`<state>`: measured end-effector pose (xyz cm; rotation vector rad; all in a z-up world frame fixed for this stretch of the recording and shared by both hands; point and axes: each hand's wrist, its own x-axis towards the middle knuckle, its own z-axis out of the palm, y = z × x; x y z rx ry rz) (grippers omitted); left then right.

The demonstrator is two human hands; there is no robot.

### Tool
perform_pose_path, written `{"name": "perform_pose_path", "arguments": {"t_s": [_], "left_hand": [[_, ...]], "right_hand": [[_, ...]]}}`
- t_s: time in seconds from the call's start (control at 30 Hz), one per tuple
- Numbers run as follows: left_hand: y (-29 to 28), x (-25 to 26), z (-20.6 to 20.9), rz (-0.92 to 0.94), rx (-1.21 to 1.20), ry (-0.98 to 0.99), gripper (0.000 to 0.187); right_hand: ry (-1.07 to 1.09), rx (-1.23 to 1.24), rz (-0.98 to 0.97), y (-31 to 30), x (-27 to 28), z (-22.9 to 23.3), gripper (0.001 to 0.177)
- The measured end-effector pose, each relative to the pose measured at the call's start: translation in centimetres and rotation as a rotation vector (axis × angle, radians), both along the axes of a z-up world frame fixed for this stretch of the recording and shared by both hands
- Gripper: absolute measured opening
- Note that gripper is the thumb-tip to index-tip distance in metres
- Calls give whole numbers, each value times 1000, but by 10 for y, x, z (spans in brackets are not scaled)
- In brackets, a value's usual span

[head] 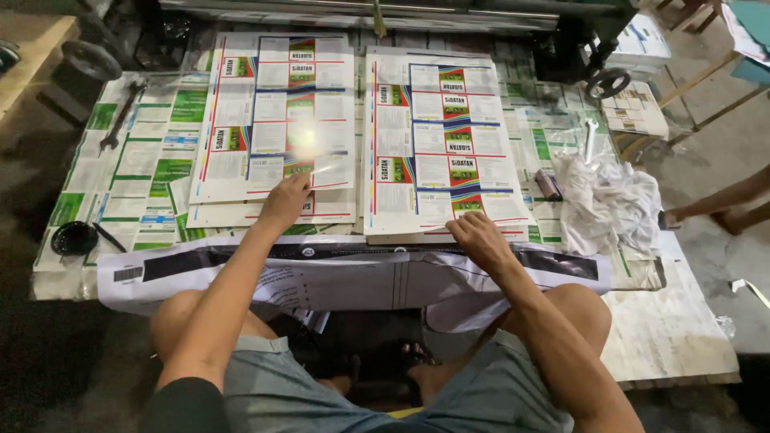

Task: The person sits on the floor and folds printed paper sheets in half by hand. They repeatedly pick up sheets from a pile, fold them, and place them back onto the stack on the table.

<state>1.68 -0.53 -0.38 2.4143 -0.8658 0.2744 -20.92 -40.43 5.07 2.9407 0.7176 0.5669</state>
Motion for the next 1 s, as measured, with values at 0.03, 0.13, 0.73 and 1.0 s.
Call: {"name": "perform_pose_path", "arguments": {"t_s": [0.03,0.13,0.73,1.0], "left_hand": [[-2,2,3,-10,0,0,9],[-3,19,3,-34,-6,0,9],[-25,93,-25,58,175,-186,41],[3,-7,4,44,323,83,70]], "right_hand": [[0,0,-10,-4,2,-5,19],[21,31,-11,-11,9,-18,14],[-232,225,-351,-7,-12,42,31],[-172,202,-358,-9,-1,-21,33]]}}
